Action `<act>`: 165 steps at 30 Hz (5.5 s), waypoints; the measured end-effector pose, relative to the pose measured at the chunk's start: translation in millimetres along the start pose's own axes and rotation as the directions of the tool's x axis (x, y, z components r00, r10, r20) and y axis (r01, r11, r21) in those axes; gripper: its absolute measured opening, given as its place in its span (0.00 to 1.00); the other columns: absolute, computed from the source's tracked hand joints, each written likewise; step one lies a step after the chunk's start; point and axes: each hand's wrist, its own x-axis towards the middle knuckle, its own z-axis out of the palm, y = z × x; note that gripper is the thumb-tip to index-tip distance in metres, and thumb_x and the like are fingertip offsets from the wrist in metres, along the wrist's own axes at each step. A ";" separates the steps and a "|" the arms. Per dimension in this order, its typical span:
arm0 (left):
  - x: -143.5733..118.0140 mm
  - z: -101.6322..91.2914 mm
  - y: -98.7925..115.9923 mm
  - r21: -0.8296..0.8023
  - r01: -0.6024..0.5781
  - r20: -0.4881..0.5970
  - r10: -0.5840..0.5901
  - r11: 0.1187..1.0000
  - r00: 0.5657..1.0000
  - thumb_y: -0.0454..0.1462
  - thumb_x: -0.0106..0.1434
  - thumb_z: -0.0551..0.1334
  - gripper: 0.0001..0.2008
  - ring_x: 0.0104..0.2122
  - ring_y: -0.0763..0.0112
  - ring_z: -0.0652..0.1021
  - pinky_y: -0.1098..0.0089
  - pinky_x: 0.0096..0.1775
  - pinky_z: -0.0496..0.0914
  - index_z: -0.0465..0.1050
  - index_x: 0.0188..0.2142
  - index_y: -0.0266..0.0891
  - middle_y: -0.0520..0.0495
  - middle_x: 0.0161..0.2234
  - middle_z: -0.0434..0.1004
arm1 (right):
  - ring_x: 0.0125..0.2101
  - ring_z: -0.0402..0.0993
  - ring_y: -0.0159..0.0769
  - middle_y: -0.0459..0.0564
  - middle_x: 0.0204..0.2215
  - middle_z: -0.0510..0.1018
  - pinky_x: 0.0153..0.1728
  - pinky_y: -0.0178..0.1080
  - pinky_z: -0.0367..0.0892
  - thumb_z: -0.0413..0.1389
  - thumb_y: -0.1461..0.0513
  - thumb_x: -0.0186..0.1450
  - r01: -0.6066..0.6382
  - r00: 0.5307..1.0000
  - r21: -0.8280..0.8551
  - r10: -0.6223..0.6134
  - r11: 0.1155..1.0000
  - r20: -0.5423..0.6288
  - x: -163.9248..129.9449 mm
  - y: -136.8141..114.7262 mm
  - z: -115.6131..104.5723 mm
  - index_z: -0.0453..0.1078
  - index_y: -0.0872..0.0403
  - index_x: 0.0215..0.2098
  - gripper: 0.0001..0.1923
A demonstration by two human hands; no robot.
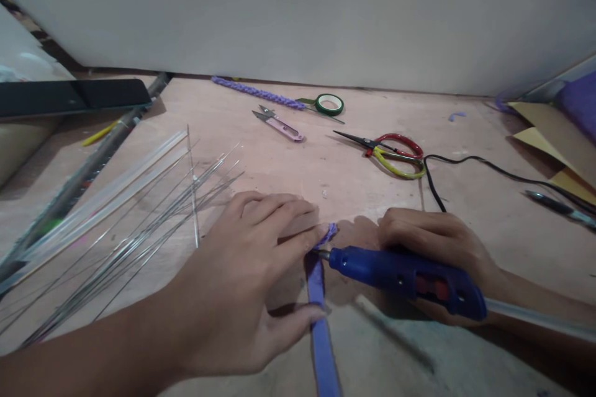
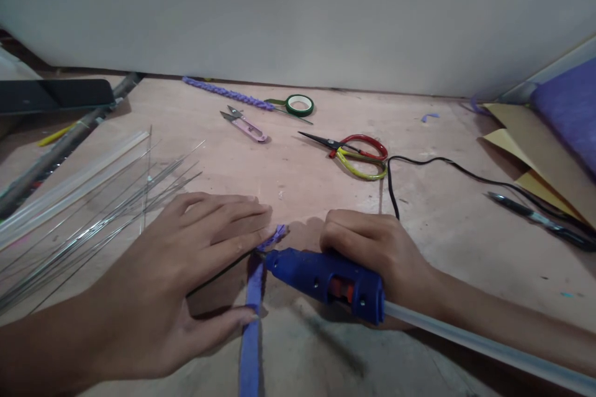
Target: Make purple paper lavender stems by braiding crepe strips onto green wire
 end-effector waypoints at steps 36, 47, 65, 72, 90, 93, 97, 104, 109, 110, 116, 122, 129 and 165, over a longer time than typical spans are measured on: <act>-0.5 0.5 5.9 0.022 0.014 -0.007 -0.014 1.000 1.000 0.51 0.65 0.69 0.31 0.62 0.43 0.77 0.43 0.62 0.62 0.75 0.62 0.38 0.38 0.63 0.80 | 0.27 0.66 0.33 0.44 0.29 0.69 0.27 0.38 0.58 0.56 0.57 0.76 -0.006 1.000 -0.033 0.007 0.999 0.022 4.8 -2.5 -5.2 0.68 0.51 0.43 0.06; 0.8 0.4 9.4 -0.010 0.055 -0.029 -0.055 0.998 0.998 0.49 0.62 0.71 0.29 0.61 0.41 0.77 0.42 0.61 0.62 0.76 0.60 0.40 0.38 0.61 0.81 | 0.27 0.67 0.34 0.44 0.29 0.70 0.27 0.39 0.59 0.59 0.55 0.76 -0.027 0.999 -0.034 0.028 0.999 0.042 2.9 -2.2 -4.7 0.69 0.50 0.42 0.07; 0.3 1.1 8.2 0.005 0.045 -0.029 -0.044 0.999 0.999 0.49 0.64 0.70 0.27 0.61 0.40 0.78 0.41 0.62 0.62 0.75 0.59 0.43 0.39 0.62 0.81 | 0.29 0.71 0.35 0.46 0.31 0.74 0.28 0.38 0.62 0.53 0.61 0.78 -0.064 0.996 -0.022 0.065 0.998 0.068 1.0 -2.6 -5.9 0.71 0.51 0.41 0.08; 0.4 1.8 8.1 -0.002 0.040 -0.033 -0.040 0.999 0.999 0.49 0.64 0.70 0.26 0.61 0.42 0.77 0.43 0.61 0.62 0.75 0.58 0.42 0.39 0.61 0.81 | 0.29 0.70 0.35 0.46 0.31 0.73 0.28 0.39 0.61 0.60 0.60 0.74 -0.032 0.996 -0.040 0.035 0.999 0.077 0.6 -2.6 -5.9 0.71 0.51 0.43 0.03; -0.2 2.3 7.3 0.007 0.039 -0.043 -0.039 0.999 0.998 0.49 0.64 0.70 0.27 0.61 0.43 0.77 0.42 0.62 0.62 0.75 0.59 0.41 0.39 0.62 0.81 | 0.28 0.69 0.36 0.46 0.30 0.72 0.28 0.40 0.59 0.55 0.55 0.79 -0.028 0.998 -0.023 0.029 0.999 0.063 -1.3 -2.6 -5.3 0.70 0.50 0.42 0.09; -0.3 2.6 8.2 0.001 0.034 -0.048 -0.034 0.999 0.998 0.49 0.64 0.70 0.28 0.62 0.43 0.77 0.43 0.62 0.61 0.75 0.59 0.40 0.39 0.62 0.81 | 0.27 0.68 0.35 0.46 0.30 0.71 0.27 0.40 0.58 0.54 0.45 0.79 -0.003 0.999 -0.013 0.004 1.000 0.052 -1.2 -1.8 -4.4 0.70 0.51 0.42 0.19; -0.3 2.2 7.8 0.006 0.032 -0.041 -0.032 0.999 0.999 0.49 0.64 0.70 0.28 0.62 0.42 0.77 0.42 0.62 0.61 0.75 0.60 0.40 0.39 0.62 0.81 | 0.28 0.69 0.35 0.46 0.30 0.72 0.27 0.40 0.59 0.54 0.55 0.80 -0.034 0.997 -0.022 0.035 0.999 0.066 -0.3 -2.2 -3.8 0.69 0.50 0.41 0.11; -0.4 2.8 7.1 0.010 0.021 -0.048 -0.021 1.000 0.999 0.49 0.64 0.70 0.28 0.62 0.43 0.77 0.44 0.62 0.60 0.76 0.59 0.38 0.38 0.61 0.81 | 0.30 0.69 0.34 0.46 0.32 0.72 0.29 0.39 0.61 0.55 0.59 0.79 -0.032 0.996 -0.012 0.033 0.999 0.083 -1.3 -4.0 -5.1 0.69 0.50 0.42 0.06; -0.6 3.4 7.0 0.016 0.015 -0.049 -0.015 1.000 0.999 0.49 0.64 0.71 0.28 0.62 0.44 0.77 0.45 0.62 0.60 0.76 0.59 0.38 0.39 0.61 0.81 | 0.29 0.68 0.32 0.46 0.31 0.72 0.29 0.38 0.60 0.53 0.58 0.80 0.002 0.998 -0.016 -0.001 1.000 0.065 -1.1 -3.0 -4.5 0.68 0.52 0.41 0.10; -0.6 3.3 6.7 0.020 0.016 -0.049 -0.015 1.000 0.999 0.49 0.64 0.70 0.28 0.62 0.45 0.77 0.45 0.62 0.59 0.76 0.59 0.38 0.39 0.61 0.81 | 0.29 0.68 0.32 0.45 0.31 0.72 0.29 0.37 0.60 0.54 0.57 0.80 0.010 0.998 -0.016 -0.009 1.000 0.061 -0.8 -2.9 -4.6 0.68 0.52 0.41 0.10; -1.1 1.6 3.1 0.041 -0.012 -0.016 0.013 0.999 1.000 0.51 0.66 0.69 0.29 0.63 0.45 0.76 0.47 0.62 0.59 0.75 0.61 0.38 0.38 0.63 0.80 | 0.29 0.71 0.33 0.46 0.31 0.74 0.28 0.37 0.63 0.51 0.58 0.81 -0.005 0.996 -0.016 0.006 1.000 0.085 1.4 -4.4 -6.7 0.69 0.51 0.40 0.10; -1.4 2.0 2.5 0.039 -0.005 -0.007 0.006 0.999 1.000 0.52 0.66 0.69 0.30 0.63 0.45 0.76 0.47 0.62 0.60 0.74 0.62 0.39 0.39 0.63 0.79 | 0.30 0.71 0.34 0.46 0.32 0.74 0.29 0.39 0.63 0.54 0.62 0.78 -0.001 0.996 -0.005 0.002 1.000 0.089 0.4 -3.9 -5.2 0.68 0.50 0.42 0.05; -1.7 2.9 2.9 0.032 -0.006 -0.015 0.006 0.999 1.000 0.51 0.65 0.70 0.29 0.63 0.45 0.76 0.46 0.61 0.61 0.74 0.61 0.41 0.39 0.62 0.79 | 0.29 0.70 0.34 0.47 0.32 0.74 0.29 0.39 0.63 0.53 0.62 0.79 0.036 0.997 0.001 -0.036 0.999 0.065 0.7 -3.9 -4.8 0.68 0.51 0.42 0.06; -1.3 0.5 5.5 0.022 0.005 -0.012 -0.005 1.000 1.000 0.50 0.65 0.69 0.29 0.62 0.42 0.77 0.43 0.61 0.62 0.74 0.61 0.40 0.37 0.62 0.80 | 0.30 0.71 0.34 0.48 0.31 0.75 0.29 0.38 0.61 0.50 0.54 0.82 0.067 0.994 0.015 -0.068 0.998 0.080 -0.5 -1.8 -4.0 0.71 0.53 0.43 0.14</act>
